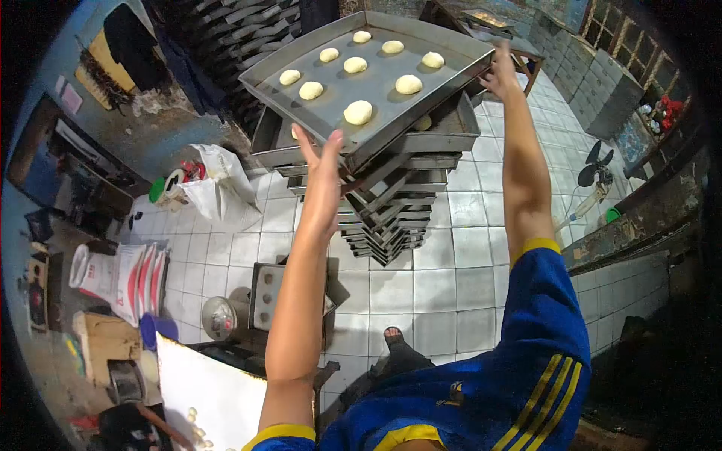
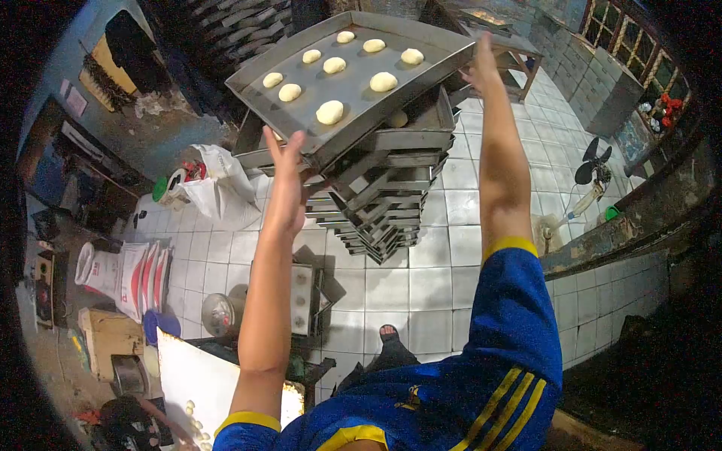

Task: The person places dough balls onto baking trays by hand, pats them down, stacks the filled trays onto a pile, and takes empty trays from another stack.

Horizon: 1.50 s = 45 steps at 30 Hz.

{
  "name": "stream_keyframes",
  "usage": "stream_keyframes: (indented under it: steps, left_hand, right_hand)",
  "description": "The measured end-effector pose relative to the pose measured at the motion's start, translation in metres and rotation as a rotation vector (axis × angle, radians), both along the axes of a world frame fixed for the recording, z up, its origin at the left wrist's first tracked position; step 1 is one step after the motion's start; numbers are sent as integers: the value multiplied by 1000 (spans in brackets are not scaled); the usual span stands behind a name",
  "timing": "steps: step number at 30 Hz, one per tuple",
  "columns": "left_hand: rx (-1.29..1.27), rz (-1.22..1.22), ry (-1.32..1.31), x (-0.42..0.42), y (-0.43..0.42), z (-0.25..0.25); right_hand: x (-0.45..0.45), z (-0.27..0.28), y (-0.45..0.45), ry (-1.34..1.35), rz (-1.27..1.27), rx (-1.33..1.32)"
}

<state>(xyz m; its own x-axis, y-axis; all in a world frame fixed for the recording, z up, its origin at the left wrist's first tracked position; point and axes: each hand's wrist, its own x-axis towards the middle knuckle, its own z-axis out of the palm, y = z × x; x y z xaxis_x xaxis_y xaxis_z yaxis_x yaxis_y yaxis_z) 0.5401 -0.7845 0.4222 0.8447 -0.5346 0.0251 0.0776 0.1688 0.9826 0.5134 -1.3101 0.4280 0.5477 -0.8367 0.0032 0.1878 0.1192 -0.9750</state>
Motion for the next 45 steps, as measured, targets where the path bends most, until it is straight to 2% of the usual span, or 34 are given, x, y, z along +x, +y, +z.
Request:
stream_keyframes:
  steps: [2,4,5,7,8,9,12,13,15,16,17,19,20,21,22,23,24,26,28,29,30,31,32,33,34,36,37,38,39,40,41,42,44,45]
  left_hand:
    - [-20,60,-6,-10,43,-6]
    - [-13,155,-21,-26,104,-26]
    - [17,207,-25,-37,140,-45]
    - [121,352,129,-78,218,-85]
    - [172,405,202,-105,258,-114]
    - [217,492,276,-136,300,-142]
    - [149,818,558,-277,413,-188]
    - [210,1014,573,-328,431,-176]
    - [239,1324,481,-432,470,-154]
    - [280,1527,411,-481,479,-124]
    - [339,1715,341,-534,489,-90]
    - [956,2062,7,-671,508,-41]
    - [1205,2236,-75,-736,489,0]
    - [1482,2370,-152,-783,456,57]
    - [1656,2501,-79,-823,418,105]
    - [1835,2602,4,-861,375,147]
    - [2141,2624,61,-893,336,180]
    - [2387,2761,95,-960,258,235]
    - [2906,2725,203,-1052,207,287]
    - [3144,2754,368,-1092,174,321]
    - [3512,2539,341,-1145,137,357]
    - [3375,2830,551,-1176,104,387]
    - [3289,2973,655,-1205,70,410]
    - [3185,3115,770,-1235,36,432]
    - [2237,3564,825,-1267,0,461]
    - [1404,3664,821,-1298,-13,480]
    - [1262,3707,697,-1296,-16,472]
    - [1121,3735,580,-1293,-19,467]
    - [1198,3694,600,-1295,-17,478]
    - [917,3701,474,-1291,-20,475]
    - [635,3679,359,-1292,-21,472]
    - [650,3664,372,-1292,-19,471]
    - [822,3676,217,-1295,-11,468]
    - [800,3661,234,-1297,-8,467]
  right_hand:
    - [-33,4,55,-172,-133,-53]
    - [-66,-67,45,-295,-258,-454]
    - [-99,-92,71,-207,-258,-500]
    - [-155,-239,64,-317,-203,-308]
    - [-193,-286,86,-160,-151,0]
    - [-226,-367,112,-4,-16,-63]
    - [-286,-549,238,284,403,-204]
    - [-277,-606,286,350,326,288]
    - [-243,-607,443,779,853,177]
    - [-241,-575,522,761,1169,179]
    - [-236,-516,613,693,1513,164]
    - [-227,-385,770,458,2167,72]
    - [-233,-380,816,127,2389,-209]
    - [-235,-356,871,53,2527,-307]
    - [-237,-331,926,-41,2657,-400]
    - [-258,-284,971,220,2743,-353]
    - [-275,-254,1010,86,2812,-424]
    - [-343,-198,1076,-189,2933,-491]
    - [-456,-144,1140,-494,3074,-499]
    - [-508,-114,1168,-671,3147,-490]
    - [-567,-79,1192,-853,3179,-585]
    - [-632,-40,1203,-905,3249,-610]
    - [-693,6,1203,-1171,3294,-471]
    - [-753,55,1198,-1272,3394,-266]
    - [-801,123,1176,-1490,3346,-318]
    - [-914,215,1146,-1726,3369,301]
    - [-953,266,1111,-1652,3360,385]
    - [-1010,307,1107,-1789,3285,334]
    - [-1091,360,1087,-1846,3108,583]
    - [-1142,386,1086,-1692,3208,442]
    - [-1158,413,1064,-1546,3469,274]
    - [-1163,421,1051,-1523,3466,282]
    - [-1170,431,1032,-1464,3405,106]
    - [-1175,428,1027,-1426,3376,-1]
